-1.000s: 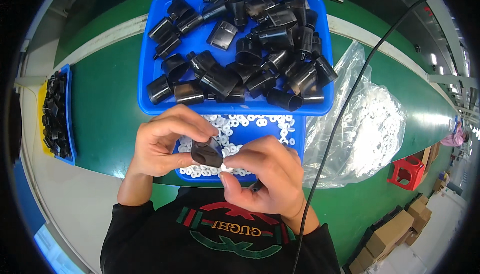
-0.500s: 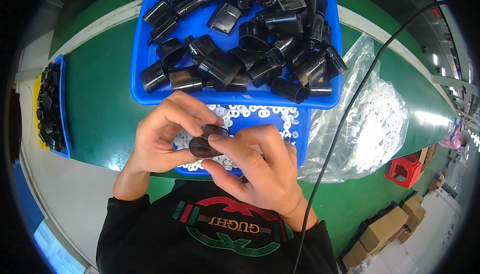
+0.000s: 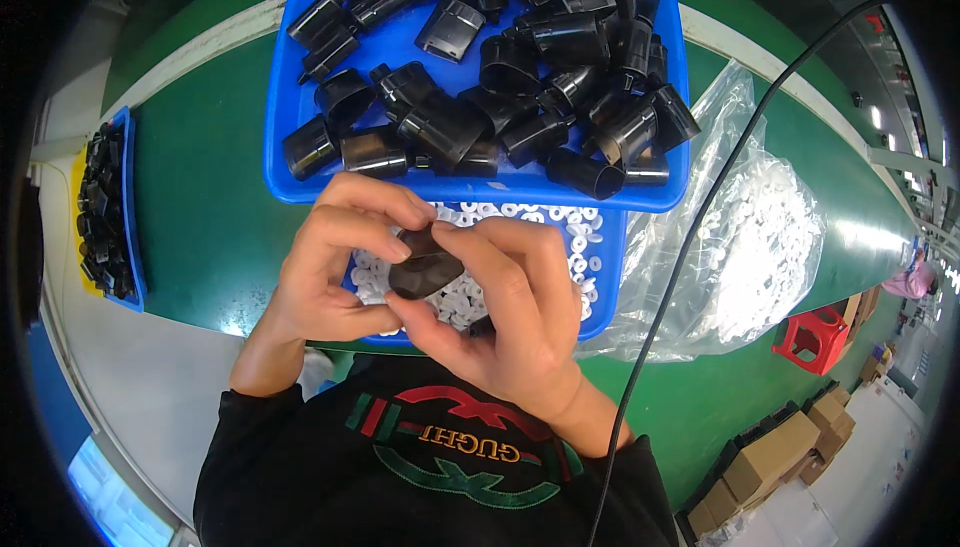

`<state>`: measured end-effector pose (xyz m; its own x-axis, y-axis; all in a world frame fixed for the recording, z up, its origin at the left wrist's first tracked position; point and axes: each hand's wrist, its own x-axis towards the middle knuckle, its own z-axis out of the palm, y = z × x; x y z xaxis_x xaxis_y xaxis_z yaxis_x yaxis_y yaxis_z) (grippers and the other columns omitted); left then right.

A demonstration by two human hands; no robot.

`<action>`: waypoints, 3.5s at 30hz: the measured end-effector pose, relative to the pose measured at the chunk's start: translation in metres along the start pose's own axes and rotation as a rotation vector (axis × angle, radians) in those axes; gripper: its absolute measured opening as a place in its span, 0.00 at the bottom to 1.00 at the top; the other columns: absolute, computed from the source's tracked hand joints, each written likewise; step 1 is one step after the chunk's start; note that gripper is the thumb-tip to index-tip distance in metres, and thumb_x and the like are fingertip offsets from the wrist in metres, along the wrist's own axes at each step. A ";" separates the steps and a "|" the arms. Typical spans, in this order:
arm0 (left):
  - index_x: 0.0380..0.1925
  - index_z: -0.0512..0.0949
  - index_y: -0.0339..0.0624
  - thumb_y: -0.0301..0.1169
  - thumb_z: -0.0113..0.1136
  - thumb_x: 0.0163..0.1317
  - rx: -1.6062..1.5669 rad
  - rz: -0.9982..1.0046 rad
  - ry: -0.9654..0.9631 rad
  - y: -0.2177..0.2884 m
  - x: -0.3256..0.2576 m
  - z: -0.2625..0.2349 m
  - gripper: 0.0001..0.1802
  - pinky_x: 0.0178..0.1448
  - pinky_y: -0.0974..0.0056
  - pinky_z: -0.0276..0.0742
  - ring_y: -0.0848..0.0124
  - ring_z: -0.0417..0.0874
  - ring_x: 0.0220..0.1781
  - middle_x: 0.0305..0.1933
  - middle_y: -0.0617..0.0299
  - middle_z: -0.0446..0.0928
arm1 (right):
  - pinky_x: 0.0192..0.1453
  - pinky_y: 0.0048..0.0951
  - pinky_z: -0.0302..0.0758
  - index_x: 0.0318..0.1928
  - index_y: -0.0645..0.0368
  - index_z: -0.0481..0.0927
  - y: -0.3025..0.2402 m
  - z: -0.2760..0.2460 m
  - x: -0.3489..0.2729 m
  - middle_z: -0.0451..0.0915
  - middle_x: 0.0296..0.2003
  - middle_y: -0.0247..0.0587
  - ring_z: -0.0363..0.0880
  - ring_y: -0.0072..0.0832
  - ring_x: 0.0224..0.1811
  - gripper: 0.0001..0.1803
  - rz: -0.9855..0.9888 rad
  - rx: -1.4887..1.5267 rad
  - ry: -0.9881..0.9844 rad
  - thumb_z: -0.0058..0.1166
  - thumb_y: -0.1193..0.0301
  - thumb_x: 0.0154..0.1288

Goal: The person repeatedly picks up black plastic cylindrical components and white washers from blue bins. They insert the washers into the components by hand and place the assembled units onto a conveyor belt.

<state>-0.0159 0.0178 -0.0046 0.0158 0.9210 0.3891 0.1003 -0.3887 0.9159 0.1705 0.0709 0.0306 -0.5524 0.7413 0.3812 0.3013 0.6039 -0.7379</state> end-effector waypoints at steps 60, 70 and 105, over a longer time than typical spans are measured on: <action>0.42 0.67 0.41 0.25 0.75 0.50 0.058 -0.227 -0.165 0.005 -0.007 0.012 0.25 0.32 0.66 0.77 0.68 0.82 0.28 0.29 0.60 0.79 | 0.15 0.22 0.54 0.30 0.56 0.70 -0.006 0.000 0.019 0.70 0.23 0.34 0.61 0.21 0.16 0.14 -0.189 1.037 -0.047 0.51 0.91 0.51; 0.41 0.66 0.39 0.33 0.78 0.52 0.151 -0.242 -0.152 0.009 -0.010 0.011 0.28 0.35 0.69 0.75 0.73 0.80 0.32 0.33 0.54 0.80 | 0.17 0.27 0.57 0.22 0.63 0.71 -0.005 0.022 0.007 0.65 0.17 0.35 0.63 0.27 0.15 0.08 -0.155 1.164 0.114 0.52 0.88 0.45; 0.46 0.71 0.39 0.41 0.60 0.67 1.079 -0.486 0.531 -0.031 0.084 -0.191 0.18 0.51 0.56 0.74 0.56 0.81 0.46 0.42 0.51 0.78 | 0.26 0.29 0.76 0.34 0.55 0.80 0.048 -0.003 -0.041 0.72 0.27 0.32 0.76 0.27 0.25 0.09 -0.223 -0.347 -0.208 0.65 0.68 0.54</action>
<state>-0.2075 0.1025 0.0189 -0.6172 0.7425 0.2602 0.7345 0.4252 0.5290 0.2101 0.0699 -0.0186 -0.7669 0.5291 0.3633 0.3801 0.8305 -0.4072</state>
